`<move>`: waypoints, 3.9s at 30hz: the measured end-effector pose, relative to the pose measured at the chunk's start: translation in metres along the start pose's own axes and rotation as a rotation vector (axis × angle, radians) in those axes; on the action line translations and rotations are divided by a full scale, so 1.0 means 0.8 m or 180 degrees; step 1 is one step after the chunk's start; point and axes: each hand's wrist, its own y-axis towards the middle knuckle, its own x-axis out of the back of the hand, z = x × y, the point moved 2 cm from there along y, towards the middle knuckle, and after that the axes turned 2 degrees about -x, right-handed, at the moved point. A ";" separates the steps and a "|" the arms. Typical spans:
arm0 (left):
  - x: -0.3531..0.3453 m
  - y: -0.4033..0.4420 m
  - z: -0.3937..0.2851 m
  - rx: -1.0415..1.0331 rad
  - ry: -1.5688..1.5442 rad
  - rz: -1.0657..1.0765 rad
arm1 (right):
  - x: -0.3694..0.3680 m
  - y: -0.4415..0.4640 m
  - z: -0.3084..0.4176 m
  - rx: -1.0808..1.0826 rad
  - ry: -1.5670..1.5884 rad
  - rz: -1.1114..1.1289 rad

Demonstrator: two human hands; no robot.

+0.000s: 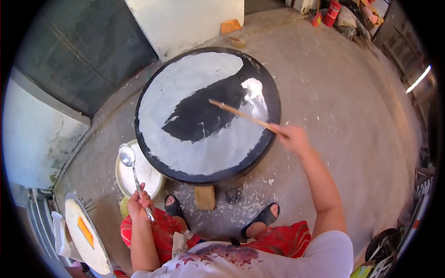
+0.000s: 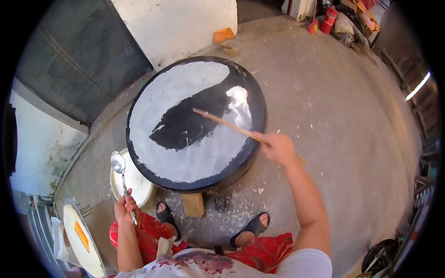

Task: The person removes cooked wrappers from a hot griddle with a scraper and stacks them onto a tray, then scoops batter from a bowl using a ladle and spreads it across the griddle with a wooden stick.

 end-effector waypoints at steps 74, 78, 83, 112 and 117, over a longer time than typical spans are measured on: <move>0.025 -0.039 -0.027 0.0291 0.0155 0.0577 | -0.096 0.013 0.152 -0.2414 0.1219 -0.0496; 0.027 -0.037 -0.026 0.0355 0.0122 0.0605 | -0.103 0.043 0.210 -0.1705 0.1289 0.0398; 0.029 -0.041 -0.028 0.0357 0.0137 0.0733 | -0.104 0.059 0.206 -0.1945 0.1306 0.0083; 0.044 -0.031 -0.040 0.0450 0.0094 0.0844 | -0.123 -0.055 0.372 0.0238 -0.0553 -0.0452; 0.046 -0.037 -0.041 0.0516 0.0074 0.0885 | -0.082 -0.036 0.322 -0.0446 -0.1025 -0.0461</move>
